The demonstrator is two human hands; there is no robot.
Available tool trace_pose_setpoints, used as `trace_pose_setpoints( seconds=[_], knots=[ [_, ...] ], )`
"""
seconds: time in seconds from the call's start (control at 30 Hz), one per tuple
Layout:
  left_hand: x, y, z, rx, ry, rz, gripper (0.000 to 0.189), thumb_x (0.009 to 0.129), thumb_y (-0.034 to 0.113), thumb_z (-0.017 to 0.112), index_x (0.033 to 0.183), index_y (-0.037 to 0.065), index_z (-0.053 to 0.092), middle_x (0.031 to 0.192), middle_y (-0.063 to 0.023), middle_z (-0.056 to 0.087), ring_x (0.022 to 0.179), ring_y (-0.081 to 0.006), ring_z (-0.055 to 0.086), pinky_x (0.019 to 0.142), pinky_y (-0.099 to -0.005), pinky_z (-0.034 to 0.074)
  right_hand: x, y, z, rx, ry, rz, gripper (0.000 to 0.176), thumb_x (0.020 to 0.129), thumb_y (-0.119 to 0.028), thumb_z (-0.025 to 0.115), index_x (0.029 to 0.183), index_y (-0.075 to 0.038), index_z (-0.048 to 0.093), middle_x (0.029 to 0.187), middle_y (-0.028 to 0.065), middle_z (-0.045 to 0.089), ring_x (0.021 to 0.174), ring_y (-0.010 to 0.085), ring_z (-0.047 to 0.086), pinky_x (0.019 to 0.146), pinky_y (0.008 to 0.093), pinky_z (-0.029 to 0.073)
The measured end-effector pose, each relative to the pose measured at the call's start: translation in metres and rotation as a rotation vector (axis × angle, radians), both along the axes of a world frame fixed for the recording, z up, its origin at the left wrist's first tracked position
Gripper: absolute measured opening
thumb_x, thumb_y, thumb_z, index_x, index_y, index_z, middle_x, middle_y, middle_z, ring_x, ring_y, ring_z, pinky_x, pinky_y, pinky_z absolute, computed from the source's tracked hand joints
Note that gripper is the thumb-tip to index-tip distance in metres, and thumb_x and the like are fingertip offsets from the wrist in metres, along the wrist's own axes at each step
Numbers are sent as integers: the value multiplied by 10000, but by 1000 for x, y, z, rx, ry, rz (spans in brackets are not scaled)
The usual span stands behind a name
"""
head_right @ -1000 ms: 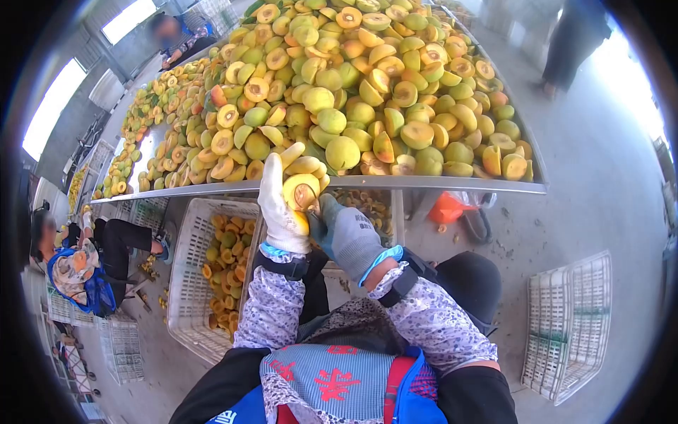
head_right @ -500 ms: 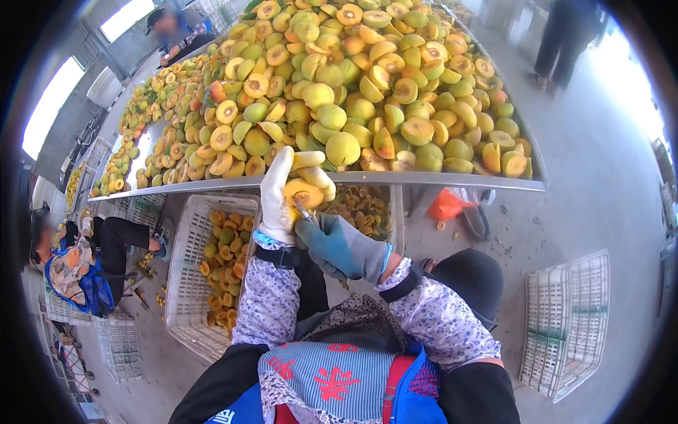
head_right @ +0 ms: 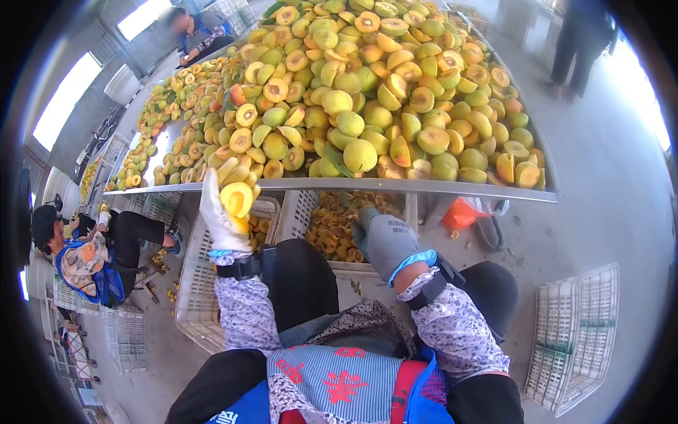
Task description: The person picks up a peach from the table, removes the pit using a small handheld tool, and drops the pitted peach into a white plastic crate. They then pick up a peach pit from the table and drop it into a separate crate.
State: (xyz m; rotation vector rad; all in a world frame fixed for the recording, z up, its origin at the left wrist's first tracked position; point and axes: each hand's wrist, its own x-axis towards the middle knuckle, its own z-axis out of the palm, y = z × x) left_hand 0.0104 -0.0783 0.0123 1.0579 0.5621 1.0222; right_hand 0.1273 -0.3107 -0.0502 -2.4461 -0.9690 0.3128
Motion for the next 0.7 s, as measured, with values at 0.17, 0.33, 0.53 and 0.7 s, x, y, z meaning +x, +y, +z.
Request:
trace_pose_setpoints(
  seconds=[0.17, 0.33, 0.53, 0.7],
  knots=[
    [-32, 81, -28, 778, 851, 406, 521, 947, 431, 613, 1132, -49, 696, 1030, -204, 734, 931, -293, 714, 806, -361, 545, -1, 6, 1, 223, -96, -18, 216, 933, -269, 662, 1007, -67, 653, 806, 215, 706, 734, 416, 682, 664, 519, 541],
    [31, 91, -41, 953, 1298, 375, 702, 871, 576, 616, 1255, -11, 633, 1158, -249, 690, 1151, -373, 626, 1061, -422, 425, -3, 13, -1, 283, -56, 66, 210, 935, -271, 668, 979, -67, 646, 770, 209, 692, 713, 414, 675, 646, 525, 526],
    [37, 65, -36, 1045, 1040, 386, 672, 774, 284, 810, 1339, 14, 564, 1210, -215, 674, 1131, -339, 651, 966, -447, 512, -1, 19, -5, 394, -28, 81, 219, 946, -271, 665, 994, -58, 646, 768, 211, 689, 720, 407, 676, 648, 501, 526],
    [32, -2, 6, 1220, 471, -224, 781, 755, 43, 808, 1454, 3, 460, 1310, -148, 637, 1192, -216, 624, 1043, -342, 486, -1, 33, 9, 875, 333, 23, 257, 962, -272, 658, 1013, -21, 637, 749, 189, 674, 617, 298, 670, 614, 460, 522]
  ],
)
